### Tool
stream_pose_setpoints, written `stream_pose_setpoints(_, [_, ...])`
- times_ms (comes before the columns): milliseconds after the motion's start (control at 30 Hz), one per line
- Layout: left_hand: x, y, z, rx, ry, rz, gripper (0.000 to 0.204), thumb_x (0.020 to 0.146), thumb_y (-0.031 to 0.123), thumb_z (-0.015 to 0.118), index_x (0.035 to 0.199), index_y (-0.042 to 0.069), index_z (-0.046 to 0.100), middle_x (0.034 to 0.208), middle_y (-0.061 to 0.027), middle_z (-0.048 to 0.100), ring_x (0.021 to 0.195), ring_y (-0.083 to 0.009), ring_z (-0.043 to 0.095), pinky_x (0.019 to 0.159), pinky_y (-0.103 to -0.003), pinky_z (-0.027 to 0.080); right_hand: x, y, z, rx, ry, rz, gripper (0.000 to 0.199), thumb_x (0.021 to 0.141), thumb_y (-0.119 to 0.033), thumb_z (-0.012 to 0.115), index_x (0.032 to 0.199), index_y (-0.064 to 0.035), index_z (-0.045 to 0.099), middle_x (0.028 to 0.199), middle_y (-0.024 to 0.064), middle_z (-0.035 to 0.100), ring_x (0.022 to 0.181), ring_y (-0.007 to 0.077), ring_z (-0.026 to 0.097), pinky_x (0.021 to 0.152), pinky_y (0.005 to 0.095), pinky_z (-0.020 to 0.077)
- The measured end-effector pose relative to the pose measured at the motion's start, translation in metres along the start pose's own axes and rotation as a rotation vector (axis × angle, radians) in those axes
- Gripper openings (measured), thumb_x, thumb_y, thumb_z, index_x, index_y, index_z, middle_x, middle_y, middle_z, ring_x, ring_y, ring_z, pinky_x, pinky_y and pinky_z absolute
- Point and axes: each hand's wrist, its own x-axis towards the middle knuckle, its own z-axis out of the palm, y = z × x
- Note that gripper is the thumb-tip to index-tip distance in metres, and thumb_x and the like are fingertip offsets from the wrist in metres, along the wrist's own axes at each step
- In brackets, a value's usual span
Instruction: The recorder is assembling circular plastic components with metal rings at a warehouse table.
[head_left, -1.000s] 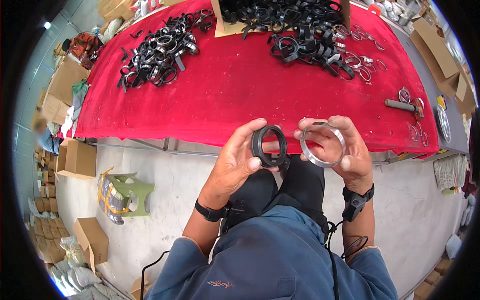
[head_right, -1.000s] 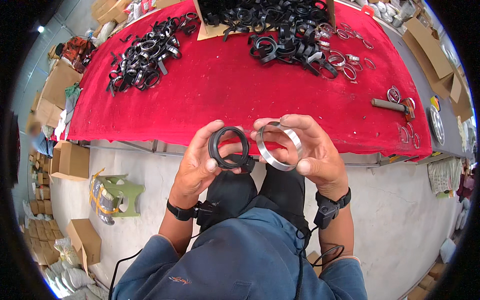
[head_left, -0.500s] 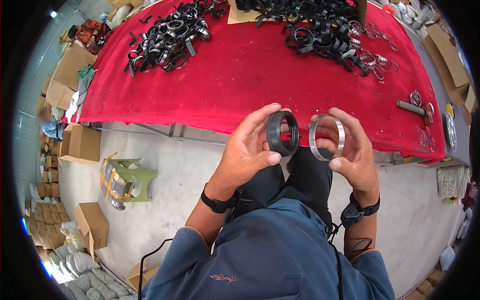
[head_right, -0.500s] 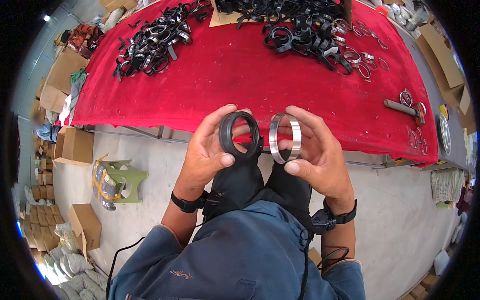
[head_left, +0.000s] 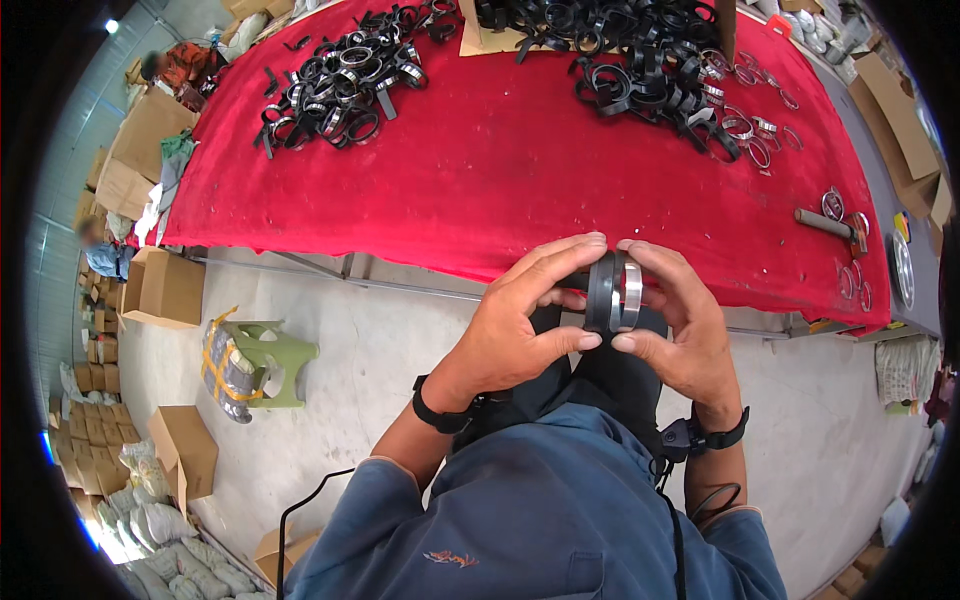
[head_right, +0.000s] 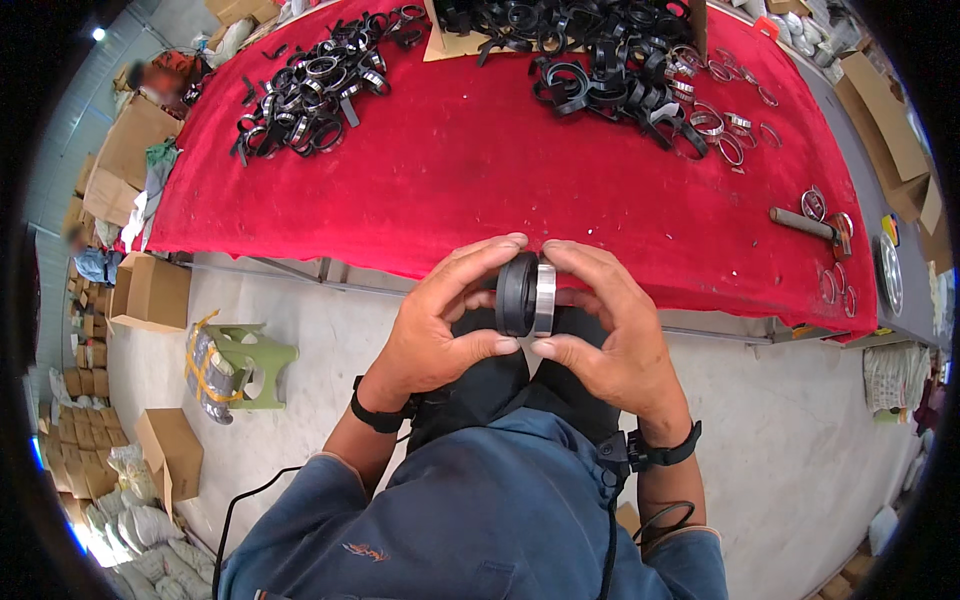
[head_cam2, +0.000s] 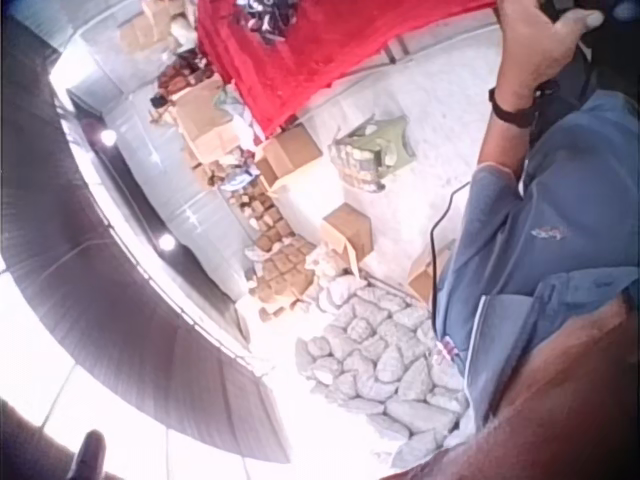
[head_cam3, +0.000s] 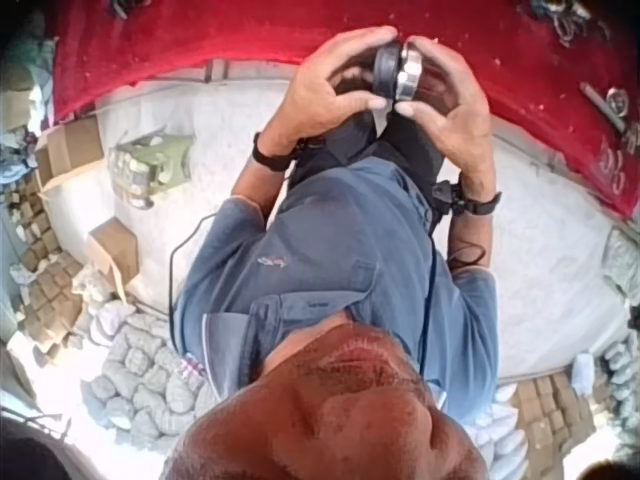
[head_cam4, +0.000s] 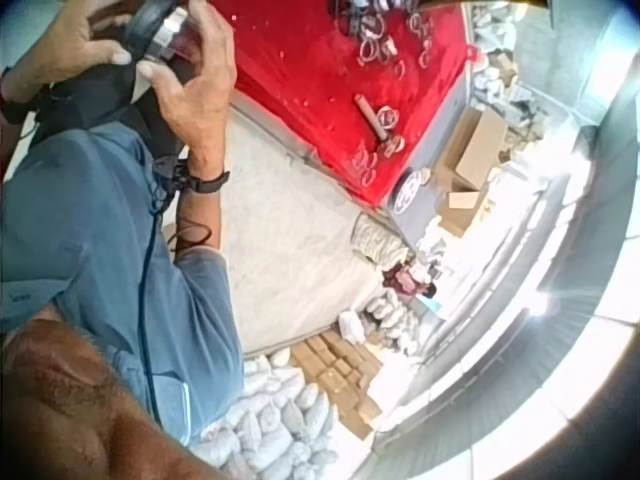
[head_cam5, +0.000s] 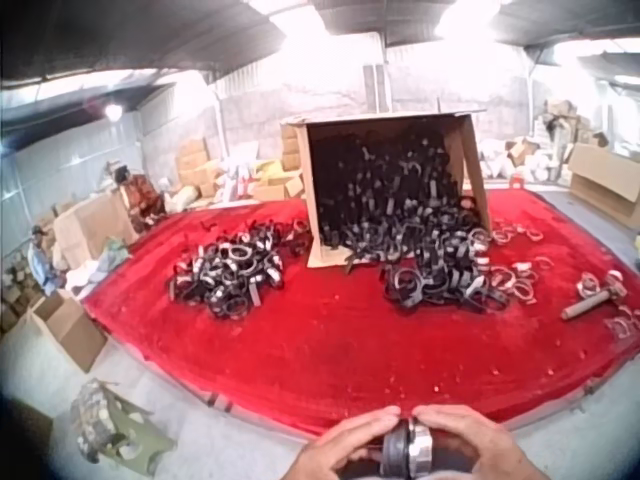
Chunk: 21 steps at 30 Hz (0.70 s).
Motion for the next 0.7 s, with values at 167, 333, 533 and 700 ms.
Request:
stream_pose_setpoints(167, [0.003, 0.003, -0.006, 0.240, -0.051, 0.101, 0.080, 0.081, 0.005, 0.090, 0.154, 0.005, 0.057, 0.161, -0.0184, 0.052, 0.147, -0.0323, 0.055, 0.112, -0.043, 0.057, 0.000, -0.006, 0.006, -0.242, 0.020, -0.081, 0.079, 0.079, -0.010, 0.094, 0.150, -0.0081, 0.059, 0.152, 0.0177, 0.057, 0.139, 0.0339, 0.060, 0.109, 0.0447, 0.0590])
stream_pose_setpoints(333, [0.005, 0.006, -0.005, 0.239, -0.049, 0.122, 0.076, 0.080, -0.001, 0.087, 0.151, 0.004, 0.060, 0.161, -0.0190, 0.053, 0.145, -0.0327, 0.056, 0.109, -0.044, 0.060, 0.000, -0.003, 0.011, -0.179, 0.035, -0.074, 0.077, 0.079, -0.011, 0.094, 0.148, -0.0085, 0.060, 0.152, 0.0176, 0.057, 0.139, 0.0345, 0.060, 0.110, 0.0461, 0.0589])
stream_pose_setpoints(533, [0.008, 0.015, -0.004, 0.380, -0.055, 0.176, 0.075, 0.074, -0.008, 0.083, 0.146, 0.007, 0.067, 0.158, -0.0209, 0.057, 0.141, -0.0356, 0.061, 0.109, -0.043, 0.060, -0.001, 0.003, 0.012, -0.145, 0.053, -0.084, 0.077, 0.078, -0.012, 0.095, 0.148, -0.0089, 0.061, 0.152, 0.0170, 0.057, 0.139, 0.0340, 0.061, 0.111, 0.0472, 0.0591])
stream_pose_setpoints(700, [0.005, 0.017, -0.007, 0.178, -0.087, 0.079, 0.077, 0.076, -0.009, 0.084, 0.149, 0.003, 0.062, 0.162, -0.0202, 0.053, 0.143, -0.0325, 0.059, 0.111, -0.045, 0.057, -0.004, 0.003, 0.021, -0.113, 0.102, -0.102, 0.076, 0.083, -0.020, 0.093, 0.149, -0.0070, 0.060, 0.147, 0.0162, 0.062, 0.137, 0.0316, 0.062, 0.108, 0.0451, 0.0600])
